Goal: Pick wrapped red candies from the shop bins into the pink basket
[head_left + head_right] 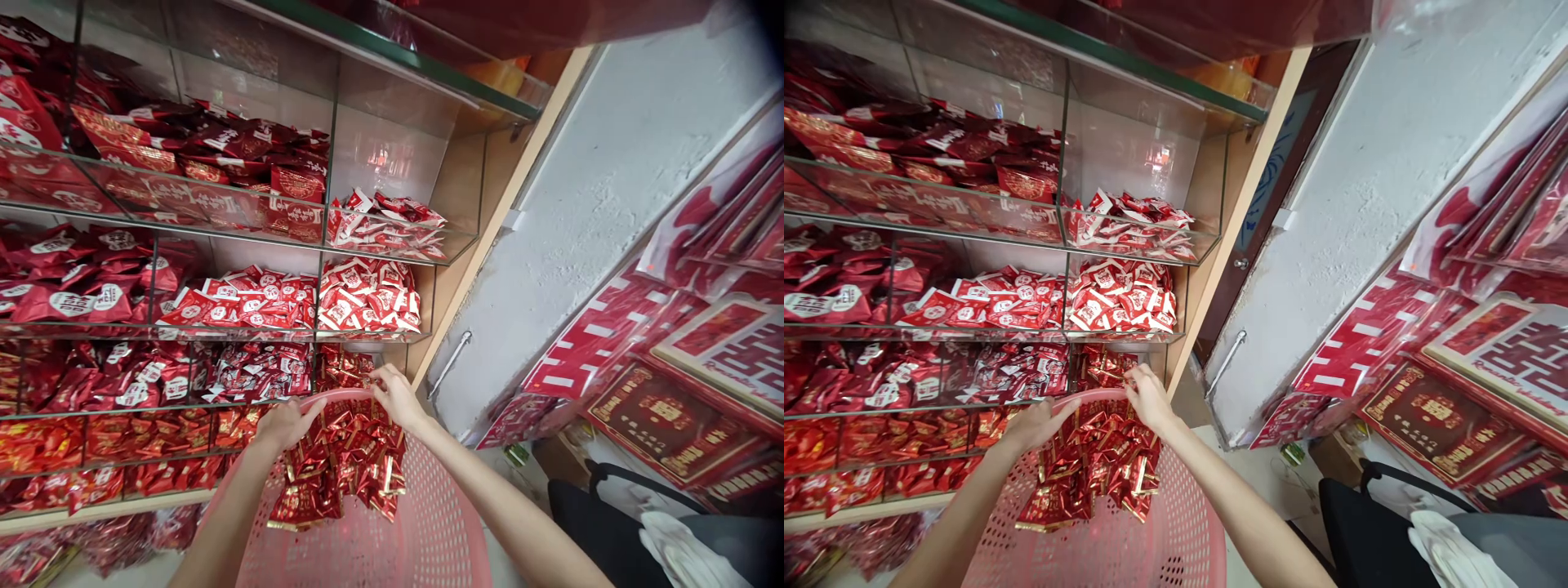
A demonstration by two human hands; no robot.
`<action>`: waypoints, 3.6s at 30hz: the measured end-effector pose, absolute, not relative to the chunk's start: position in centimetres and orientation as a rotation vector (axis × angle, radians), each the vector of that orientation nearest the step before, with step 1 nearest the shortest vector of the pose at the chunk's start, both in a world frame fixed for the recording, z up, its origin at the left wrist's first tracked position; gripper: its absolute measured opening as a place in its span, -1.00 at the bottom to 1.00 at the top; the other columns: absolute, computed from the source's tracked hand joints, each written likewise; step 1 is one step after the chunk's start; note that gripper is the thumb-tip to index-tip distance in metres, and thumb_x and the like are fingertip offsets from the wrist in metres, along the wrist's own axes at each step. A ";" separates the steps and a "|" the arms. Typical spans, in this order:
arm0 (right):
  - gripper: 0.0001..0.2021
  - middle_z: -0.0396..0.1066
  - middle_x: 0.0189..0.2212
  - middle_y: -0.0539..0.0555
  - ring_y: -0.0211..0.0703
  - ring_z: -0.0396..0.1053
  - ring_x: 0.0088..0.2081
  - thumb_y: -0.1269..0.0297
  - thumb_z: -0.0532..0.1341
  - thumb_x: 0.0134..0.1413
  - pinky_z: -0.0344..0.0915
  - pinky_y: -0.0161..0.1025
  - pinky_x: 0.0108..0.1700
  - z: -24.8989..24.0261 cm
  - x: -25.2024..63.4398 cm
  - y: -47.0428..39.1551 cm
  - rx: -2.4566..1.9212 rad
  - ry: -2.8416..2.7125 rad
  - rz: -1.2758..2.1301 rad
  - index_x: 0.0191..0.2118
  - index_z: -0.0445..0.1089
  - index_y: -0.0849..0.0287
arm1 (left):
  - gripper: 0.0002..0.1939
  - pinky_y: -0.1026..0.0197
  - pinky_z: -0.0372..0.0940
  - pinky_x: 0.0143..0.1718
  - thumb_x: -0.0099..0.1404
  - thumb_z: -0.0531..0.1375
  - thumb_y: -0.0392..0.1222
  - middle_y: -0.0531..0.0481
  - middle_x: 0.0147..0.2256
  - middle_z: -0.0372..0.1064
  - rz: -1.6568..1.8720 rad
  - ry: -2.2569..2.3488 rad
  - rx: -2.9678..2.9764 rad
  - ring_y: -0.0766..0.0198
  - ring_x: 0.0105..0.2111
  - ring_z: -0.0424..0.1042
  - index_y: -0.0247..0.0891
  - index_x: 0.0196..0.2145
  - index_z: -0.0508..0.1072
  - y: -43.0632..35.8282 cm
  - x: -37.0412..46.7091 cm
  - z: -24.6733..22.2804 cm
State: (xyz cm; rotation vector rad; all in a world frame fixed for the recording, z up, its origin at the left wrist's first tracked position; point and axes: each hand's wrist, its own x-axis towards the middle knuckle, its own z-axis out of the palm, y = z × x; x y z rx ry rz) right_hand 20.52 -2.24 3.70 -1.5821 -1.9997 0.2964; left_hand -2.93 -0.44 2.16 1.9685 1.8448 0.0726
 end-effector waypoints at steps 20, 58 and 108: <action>-0.84 0.38 -0.56 -0.01 -0.29 0.30 -0.50 0.32 0.10 0.01 0.14 -0.41 -0.44 3.4 19.8 3.5 -1.645 -1.806 0.446 -0.50 0.35 0.23 | -0.04 -0.07 0.25 -0.18 -0.02 -0.33 0.48 -0.35 -0.19 0.43 0.095 1.862 1.978 -0.15 -0.16 0.39 -0.37 -0.15 0.39 -0.4 -3.0 1.8; -0.88 0.29 -0.39 0.01 -0.29 0.28 -0.40 0.36 -0.05 0.18 0.22 -0.34 -0.33 3.1 19.0 -11.7 -1.332 -2.220 0.284 -0.31 0.20 0.15 | -0.02 -0.04 0.24 -0.15 -0.01 -0.35 0.47 -0.37 -0.13 0.39 0.057 1.856 2.000 -0.13 -0.12 0.37 -0.39 -0.10 0.37 -0.5 -2.9 2.2; -0.49 0.20 -0.12 0.12 -0.07 0.30 -0.18 0.16 0.24 -0.04 0.32 -0.18 -0.26 1.3 15.2 -10.1 -1.551 -2.591 -0.163 0.02 0.09 0.13 | -0.02 -0.05 0.24 -0.15 -0.02 -0.35 0.48 -0.39 -0.15 0.40 0.054 1.861 2.015 -0.15 -0.12 0.37 -0.40 -0.14 0.39 -0.5 -2.9 2.1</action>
